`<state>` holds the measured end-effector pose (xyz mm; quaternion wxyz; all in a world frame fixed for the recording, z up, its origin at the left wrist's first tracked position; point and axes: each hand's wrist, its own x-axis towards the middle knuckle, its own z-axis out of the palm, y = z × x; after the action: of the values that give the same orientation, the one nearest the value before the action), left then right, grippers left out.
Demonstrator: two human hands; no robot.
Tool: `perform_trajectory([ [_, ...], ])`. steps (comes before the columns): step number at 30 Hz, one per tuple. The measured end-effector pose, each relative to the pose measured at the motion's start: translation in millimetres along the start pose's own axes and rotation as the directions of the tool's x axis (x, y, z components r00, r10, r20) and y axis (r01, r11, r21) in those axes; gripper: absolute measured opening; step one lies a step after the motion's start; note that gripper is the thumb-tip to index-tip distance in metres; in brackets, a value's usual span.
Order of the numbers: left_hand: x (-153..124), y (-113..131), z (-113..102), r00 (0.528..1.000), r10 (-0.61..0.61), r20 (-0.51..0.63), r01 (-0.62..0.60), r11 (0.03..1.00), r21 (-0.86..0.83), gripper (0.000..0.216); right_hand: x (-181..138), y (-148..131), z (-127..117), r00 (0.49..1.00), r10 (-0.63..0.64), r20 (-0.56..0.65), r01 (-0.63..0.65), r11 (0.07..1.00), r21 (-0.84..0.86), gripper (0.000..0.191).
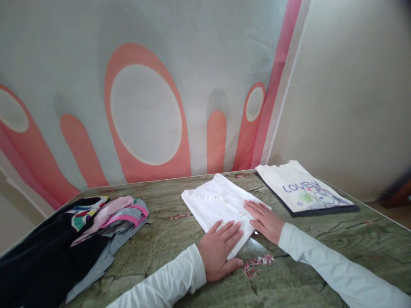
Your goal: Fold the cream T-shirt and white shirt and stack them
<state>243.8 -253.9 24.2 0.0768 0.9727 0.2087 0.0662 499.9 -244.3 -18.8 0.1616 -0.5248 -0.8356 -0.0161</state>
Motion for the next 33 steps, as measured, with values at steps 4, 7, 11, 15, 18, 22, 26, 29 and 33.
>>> perform_trajectory([
  [4, 0, -2, 2, 1.000, 0.009, 0.005, -0.009, 1.000, 0.008, 0.059, -2, 10, -4, 0.999, 0.026, 0.039, -0.022, 0.997, -0.076, 0.050],
  [7, -5, -8, -1, 1.000, 0.003, 0.009, -0.003, 1.000, -0.001, 0.058, -3, 2, -11, 0.997, 0.040, 0.065, -0.032, 0.993, -0.117, 0.051],
  [11, -16, -19, -15, 1.000, -0.027, -0.005, 0.027, 0.998, -0.048, 0.052, -8, -19, -20, 0.993, 0.082, 0.081, -0.068, 0.985, -0.161, 0.056],
  [15, -17, -30, -27, 0.994, -0.079, -0.071, 0.070, 0.990, -0.123, 0.038, -11, -32, -28, 0.988, 0.127, 0.083, -0.111, 0.980, -0.168, 0.055],
  [18, -6, -29, -26, 0.987, -0.099, -0.129, 0.084, 0.990, -0.112, 0.040, -7, -30, -31, 0.991, 0.129, 0.044, -0.121, 0.980, -0.158, 0.052],
  [22, 9, -15, -14, 0.995, -0.056, -0.083, 0.054, 0.998, -0.031, 0.058, 2, -14, -26, 0.997, 0.071, 0.040, -0.065, 0.989, -0.130, 0.053],
  [26, 13, -6, -6, 0.999, -0.026, -0.030, 0.027, 0.999, 0.017, 0.069, 5, 2, -18, 0.992, 0.037, 0.121, -0.023, 0.994, -0.111, 0.054],
  [29, 13, -6, -1, 0.998, -0.055, -0.021, 0.056, 0.998, 0.040, 0.069, 4, 11, -15, 0.991, 0.067, 0.119, -0.054, 0.993, -0.108, 0.054],
  [33, 11, -7, 3, 0.998, -0.048, -0.032, 0.049, 0.999, 0.019, 0.065, 4, 20, -13, 0.990, 0.123, 0.075, -0.119, 0.991, -0.057, 0.050],
])
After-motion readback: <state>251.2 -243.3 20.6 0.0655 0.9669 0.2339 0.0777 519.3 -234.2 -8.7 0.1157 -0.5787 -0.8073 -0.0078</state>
